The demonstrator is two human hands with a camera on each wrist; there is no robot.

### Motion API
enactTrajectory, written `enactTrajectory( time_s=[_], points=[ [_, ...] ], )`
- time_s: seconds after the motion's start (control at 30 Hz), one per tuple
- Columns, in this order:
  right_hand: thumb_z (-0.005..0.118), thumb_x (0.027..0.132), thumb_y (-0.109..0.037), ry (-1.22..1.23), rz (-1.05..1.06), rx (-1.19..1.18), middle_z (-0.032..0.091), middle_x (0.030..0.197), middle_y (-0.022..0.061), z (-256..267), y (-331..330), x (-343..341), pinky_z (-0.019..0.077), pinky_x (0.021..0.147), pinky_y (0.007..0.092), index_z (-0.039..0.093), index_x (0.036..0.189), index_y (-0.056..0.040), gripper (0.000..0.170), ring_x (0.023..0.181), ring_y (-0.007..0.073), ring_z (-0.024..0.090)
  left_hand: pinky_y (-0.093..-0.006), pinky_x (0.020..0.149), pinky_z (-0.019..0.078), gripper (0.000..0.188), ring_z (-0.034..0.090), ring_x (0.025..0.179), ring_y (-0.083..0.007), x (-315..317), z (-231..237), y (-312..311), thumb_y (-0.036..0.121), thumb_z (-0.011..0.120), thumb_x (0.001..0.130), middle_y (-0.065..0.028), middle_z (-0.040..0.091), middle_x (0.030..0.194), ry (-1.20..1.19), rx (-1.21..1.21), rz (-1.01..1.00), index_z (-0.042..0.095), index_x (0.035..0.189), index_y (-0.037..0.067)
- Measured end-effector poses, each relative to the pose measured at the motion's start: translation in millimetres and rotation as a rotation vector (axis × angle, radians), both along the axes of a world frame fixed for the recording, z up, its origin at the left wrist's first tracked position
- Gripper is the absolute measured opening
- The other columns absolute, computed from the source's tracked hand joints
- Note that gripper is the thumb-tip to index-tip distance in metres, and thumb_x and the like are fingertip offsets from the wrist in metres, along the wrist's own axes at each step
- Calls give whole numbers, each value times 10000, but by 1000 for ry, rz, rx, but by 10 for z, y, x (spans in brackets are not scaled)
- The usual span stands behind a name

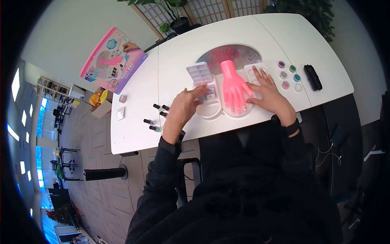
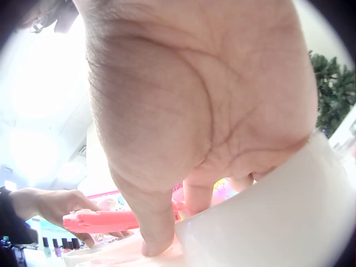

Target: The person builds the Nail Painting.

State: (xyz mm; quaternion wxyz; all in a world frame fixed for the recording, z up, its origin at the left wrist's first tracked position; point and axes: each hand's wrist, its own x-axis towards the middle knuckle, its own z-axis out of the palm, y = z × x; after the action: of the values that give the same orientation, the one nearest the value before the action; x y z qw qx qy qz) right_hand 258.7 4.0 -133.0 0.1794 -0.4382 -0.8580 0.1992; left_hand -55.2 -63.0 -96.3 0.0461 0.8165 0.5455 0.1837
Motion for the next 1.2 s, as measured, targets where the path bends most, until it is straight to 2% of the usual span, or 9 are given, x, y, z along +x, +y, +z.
enactTrajectory(
  time_s=[0.17,0.23,0.33,0.67,0.73,0.87,0.97,1.07,1.2],
  points=[
    [793,841,-387,6,2,9,121,1701,162,-19,8,-8,113,1251,513,641,1379,-169,600,1561,405,99,-425,1077,489,543,623,1175,-402,12,89,-18,-73,725,786,-106,599,1412,-130,-120,-1,628,1296,88],
    [792,842,-388,-9,-9,10,121,1700,166,-27,5,-10,112,1251,513,643,1378,-168,598,1561,409,96,-454,1124,439,627,529,1322,-391,73,97,-69,-56,741,794,-144,522,1492,-248,-96,12,569,1384,70],
    [794,840,-389,-7,-11,-6,122,1699,170,2,-1,-14,112,1251,514,645,1375,-168,598,1561,413,92,-447,1119,448,704,479,1376,-393,86,93,-122,-39,760,792,-155,472,1535,-200,-32,-72,516,1441,81],
    [792,846,-370,-33,-6,-3,127,1694,184,1,11,-15,115,1251,509,641,1377,-170,588,1557,422,101,-430,1047,489,642,559,1283,-384,-4,94,-103,-9,775,782,-186,601,1383,-223,-17,35,560,1385,47],
    [798,821,-411,-23,-1,13,145,1686,201,-44,37,-5,130,1249,522,645,1376,-239,600,1554,425,106,-425,1001,509,621,599,1215,-378,26,52,-82,21,793,774,-179,646,1309,-160,37,25,587,1359,51],
    [793,842,-375,-14,-10,2,125,1694,184,-8,19,-3,111,1249,521,640,1379,-196,587,1556,423,100,-420,981,516,622,611,1186,-371,67,162,-73,36,803,766,-173,652,1292,-179,73,21,593,1351,60],
    [795,822,-409,1,1,27,149,1685,202,-60,10,10,129,1250,517,643,1377,-227,604,1551,429,114,-424,956,525,635,624,1168,-374,-3,344,-187,43,812,757,-174,651,1289,-194,207,155,595,1353,72],
    [793,822,-411,16,4,34,155,1683,204,-75,24,2,130,1249,519,645,1375,-231,600,1550,430,119,-459,853,556,549,651,1081,-407,-93,249,-315,54,795,778,-210,671,1172,-33,144,532,615,1296,36],
    [789,826,-412,-7,1,28,157,1682,207,-62,37,-7,125,1250,517,644,1376,-242,594,1551,430,116,-472,820,563,513,657,1061,-415,-228,-129,-290,51,790,774,-226,671,1135,104,192,546,623,1257,8]
  ],
)
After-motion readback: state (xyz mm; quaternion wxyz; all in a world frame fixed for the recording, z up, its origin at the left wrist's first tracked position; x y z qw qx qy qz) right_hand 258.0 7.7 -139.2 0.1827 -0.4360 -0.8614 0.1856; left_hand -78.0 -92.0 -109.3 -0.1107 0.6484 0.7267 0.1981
